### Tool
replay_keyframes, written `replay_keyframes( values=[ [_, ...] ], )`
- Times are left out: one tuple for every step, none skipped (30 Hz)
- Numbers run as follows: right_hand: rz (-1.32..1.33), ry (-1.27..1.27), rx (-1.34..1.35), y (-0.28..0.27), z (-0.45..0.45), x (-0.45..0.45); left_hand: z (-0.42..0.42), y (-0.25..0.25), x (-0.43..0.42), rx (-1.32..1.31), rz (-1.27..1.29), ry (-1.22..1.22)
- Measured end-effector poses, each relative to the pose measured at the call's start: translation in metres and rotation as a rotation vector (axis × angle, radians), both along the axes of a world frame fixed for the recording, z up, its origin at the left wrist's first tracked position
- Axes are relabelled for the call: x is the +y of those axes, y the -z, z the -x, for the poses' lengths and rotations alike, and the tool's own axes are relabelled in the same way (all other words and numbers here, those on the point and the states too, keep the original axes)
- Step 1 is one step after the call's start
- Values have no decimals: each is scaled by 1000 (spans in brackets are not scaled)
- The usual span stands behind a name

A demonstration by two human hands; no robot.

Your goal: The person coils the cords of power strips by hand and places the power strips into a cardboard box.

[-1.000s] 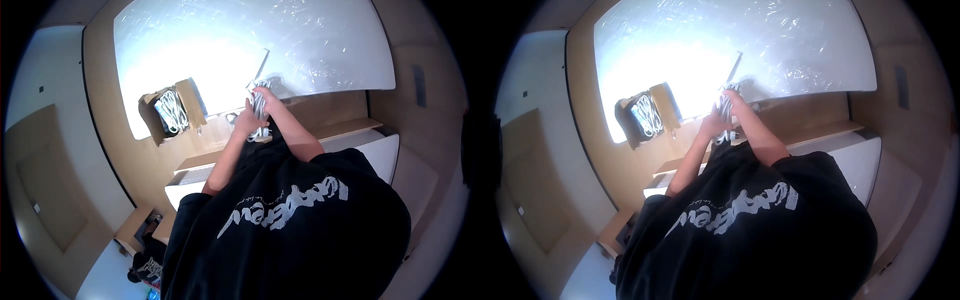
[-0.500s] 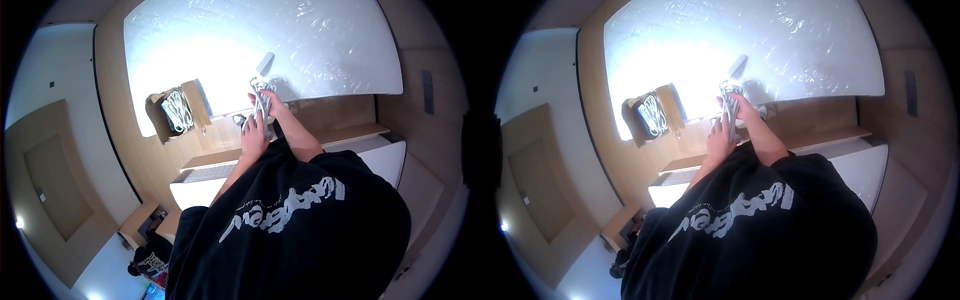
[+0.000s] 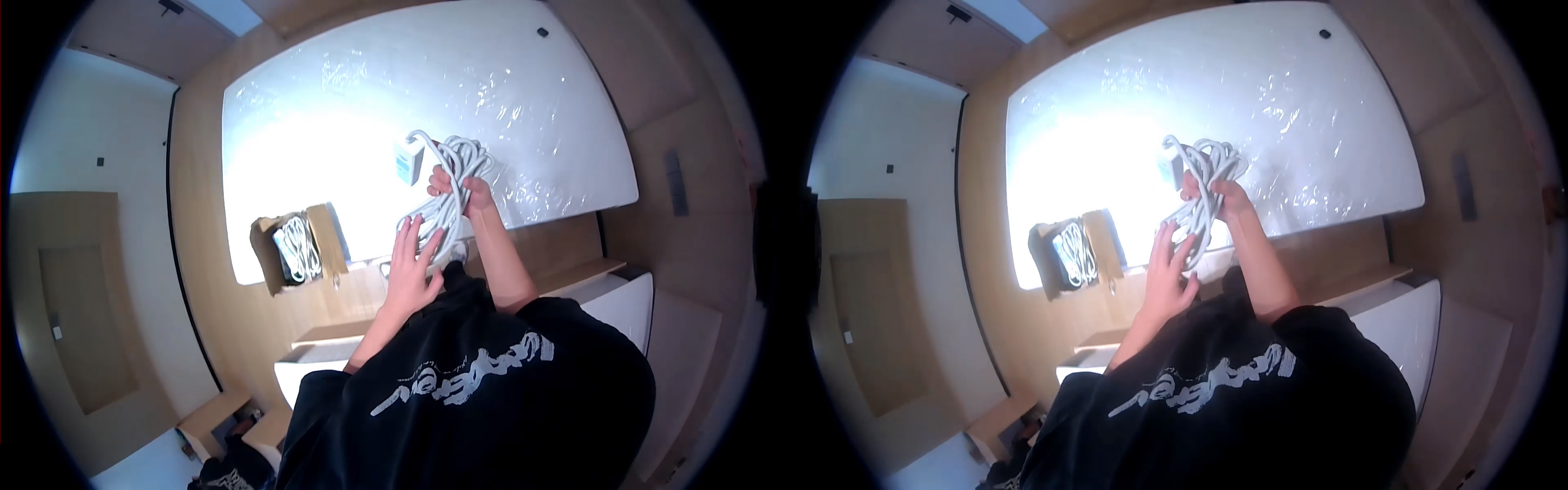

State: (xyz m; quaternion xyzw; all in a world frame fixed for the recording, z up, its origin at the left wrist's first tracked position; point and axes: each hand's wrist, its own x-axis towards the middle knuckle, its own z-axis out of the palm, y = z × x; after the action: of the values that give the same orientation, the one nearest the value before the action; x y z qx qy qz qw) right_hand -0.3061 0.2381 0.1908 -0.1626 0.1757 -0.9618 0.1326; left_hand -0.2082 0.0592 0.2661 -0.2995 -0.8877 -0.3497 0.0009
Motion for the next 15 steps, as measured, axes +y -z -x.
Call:
replay_keyframes(
  values=[
    [-12, 10, 21, -15, 0, 6, 5, -3, -4, 21, -12, 10],
    [-100, 29, 17, -29, 0, 14, 11, -5, -10, -168, -244, 0],
    [-188, 47, 11, -41, 0, 20, 18, -5, -16, -361, -474, -6],
    [-195, 54, 21, -48, -4, 25, 35, -3, -19, -238, -507, -81],
    [-245, 133, -11, -54, -8, 28, 51, 1, -18, -260, -566, -148],
    [-292, 211, -46, -58, -12, 32, 70, -1, -12, -283, -624, -215],
    [-260, 191, -11, -62, -15, 38, 89, 4, 0, -299, -583, -232],
    [-268, 203, -5, -66, -18, 39, 106, 15, 13, -315, -545, -245],
    [-185, 184, 8, -69, -24, 43, 119, 34, 29, -309, -487, -204],
    [-103, 169, 24, -73, -28, 48, 127, 37, 48, -300, -429, -159],
    [-130, 197, 58, -79, -32, 54, 131, 38, 64, -342, -459, -89],
    [-141, 214, 65, -84, -33, 63, 137, 31, 77, -341, -467, -68],
    [-167, 242, 81, -87, -38, 72, 142, 24, 90, -298, -465, -28],
    [-190, 269, 95, -87, -43, 78, 147, 23, 99, -258, -459, 11],
    [-159, 272, 94, -86, -47, 81, 151, 23, 105, -249, -414, 89]
  ],
)
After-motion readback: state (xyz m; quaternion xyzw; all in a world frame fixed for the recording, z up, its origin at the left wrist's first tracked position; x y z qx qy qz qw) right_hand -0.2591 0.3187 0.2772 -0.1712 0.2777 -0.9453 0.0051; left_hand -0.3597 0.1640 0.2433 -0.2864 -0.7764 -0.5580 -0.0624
